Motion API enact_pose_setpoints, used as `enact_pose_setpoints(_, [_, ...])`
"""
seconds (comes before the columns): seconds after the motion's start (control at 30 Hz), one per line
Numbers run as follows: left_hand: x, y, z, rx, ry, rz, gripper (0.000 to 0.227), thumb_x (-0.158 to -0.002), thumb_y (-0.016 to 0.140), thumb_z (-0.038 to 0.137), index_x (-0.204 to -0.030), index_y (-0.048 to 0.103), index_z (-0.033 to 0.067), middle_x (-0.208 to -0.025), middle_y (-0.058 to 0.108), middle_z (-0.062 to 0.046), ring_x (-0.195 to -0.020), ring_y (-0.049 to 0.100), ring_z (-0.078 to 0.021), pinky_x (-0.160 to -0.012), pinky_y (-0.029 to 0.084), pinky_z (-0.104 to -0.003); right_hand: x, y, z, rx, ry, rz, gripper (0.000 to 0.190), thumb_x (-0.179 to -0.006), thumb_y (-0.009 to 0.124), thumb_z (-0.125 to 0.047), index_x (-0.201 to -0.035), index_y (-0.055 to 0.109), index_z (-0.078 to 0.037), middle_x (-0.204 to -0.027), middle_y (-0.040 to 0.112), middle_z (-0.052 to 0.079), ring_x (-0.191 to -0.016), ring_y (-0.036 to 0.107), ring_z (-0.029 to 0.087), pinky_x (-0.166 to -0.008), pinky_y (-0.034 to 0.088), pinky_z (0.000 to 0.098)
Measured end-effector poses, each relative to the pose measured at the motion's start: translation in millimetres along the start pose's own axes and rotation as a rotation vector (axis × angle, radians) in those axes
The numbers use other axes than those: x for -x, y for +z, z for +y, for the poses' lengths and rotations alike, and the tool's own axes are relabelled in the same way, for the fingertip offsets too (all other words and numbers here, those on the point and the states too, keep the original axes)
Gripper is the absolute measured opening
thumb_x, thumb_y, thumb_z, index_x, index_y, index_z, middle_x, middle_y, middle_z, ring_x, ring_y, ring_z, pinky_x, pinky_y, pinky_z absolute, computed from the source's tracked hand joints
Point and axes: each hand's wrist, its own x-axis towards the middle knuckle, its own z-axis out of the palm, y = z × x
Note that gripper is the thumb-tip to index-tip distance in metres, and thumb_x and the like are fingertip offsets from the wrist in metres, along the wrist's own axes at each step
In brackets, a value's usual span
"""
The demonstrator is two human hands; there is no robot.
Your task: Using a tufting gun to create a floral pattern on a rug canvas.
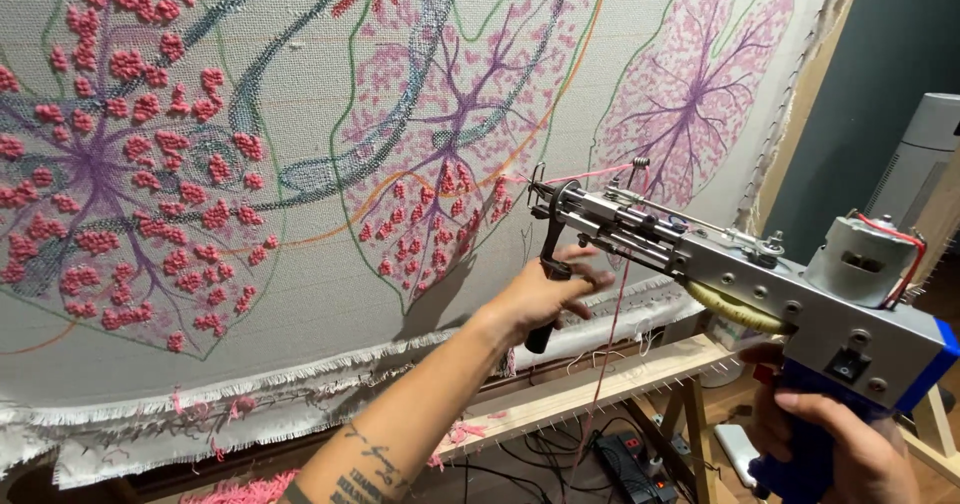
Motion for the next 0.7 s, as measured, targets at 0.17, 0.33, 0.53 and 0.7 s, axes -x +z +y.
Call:
enact_pose_setpoints(0.17, [-42.4, -19.9, -33.7, 0.064, 0.087, -0.294, 0.046, -0.090, 0.074, 0.035, -0.126, 0.072, 0.0053, -0.114, 0.077, -0.003, -0.089, 0.075, -0.0108, -0.059, 0.052, -0.028, -47.4, -48.3, 39.8, -0.120, 0.042, -0.220, 0.052, -0.091, 0.062, -0.007, -0.139, 0.056, 0.010, -0.077, 0.047, 0.011, -0.064, 0.044, 0.023, -0.054, 0.038, 0.0396])
enact_pose_setpoints(0.33, [-39.0, -9.0, -25.5, -0.018, 0.110, -0.211, 0.045, -0.095, 0.078, 0.026, -0.125, 0.067, -0.0059, -0.115, 0.076, -0.016, -0.091, 0.071, -0.0191, -0.065, 0.055, -0.032, -51.6, -33.2, 28.3, 0.004, 0.195, 0.019, 0.052, -0.084, 0.052, -0.011, -0.133, 0.058, 0.002, -0.078, 0.050, 0.008, -0.067, 0.044, 0.021, -0.058, 0.037, 0.0383])
enact_pose_setpoints(0.53, [-20.8, -9.6, 2.7, -0.139, 0.021, -0.233, 0.048, -0.097, 0.070, 0.021, -0.142, 0.057, 0.0146, -0.136, 0.064, -0.005, -0.100, 0.072, -0.0228, -0.067, 0.053, -0.030, -67.8, -61.0, 61.0, -0.257, 0.104, -0.429, 0.048, -0.097, 0.058, -0.012, -0.139, 0.054, 0.011, -0.076, 0.050, 0.013, -0.063, 0.048, 0.028, -0.055, 0.041, 0.0415])
enact_pose_setpoints(0.7, [-47.3, -17.5, -12.8, -0.045, 0.132, -0.597, 0.040, -0.104, 0.062, 0.022, -0.136, 0.064, -0.0004, -0.135, 0.069, -0.012, -0.124, 0.067, -0.0200, -0.085, 0.060, -0.032, -59.8, -52.1, 46.9, -0.040, 0.193, -0.135, 0.049, -0.088, 0.053, -0.016, -0.132, 0.058, 0.005, -0.069, 0.041, 0.008, -0.059, 0.039, 0.022, -0.052, 0.032, 0.0378])
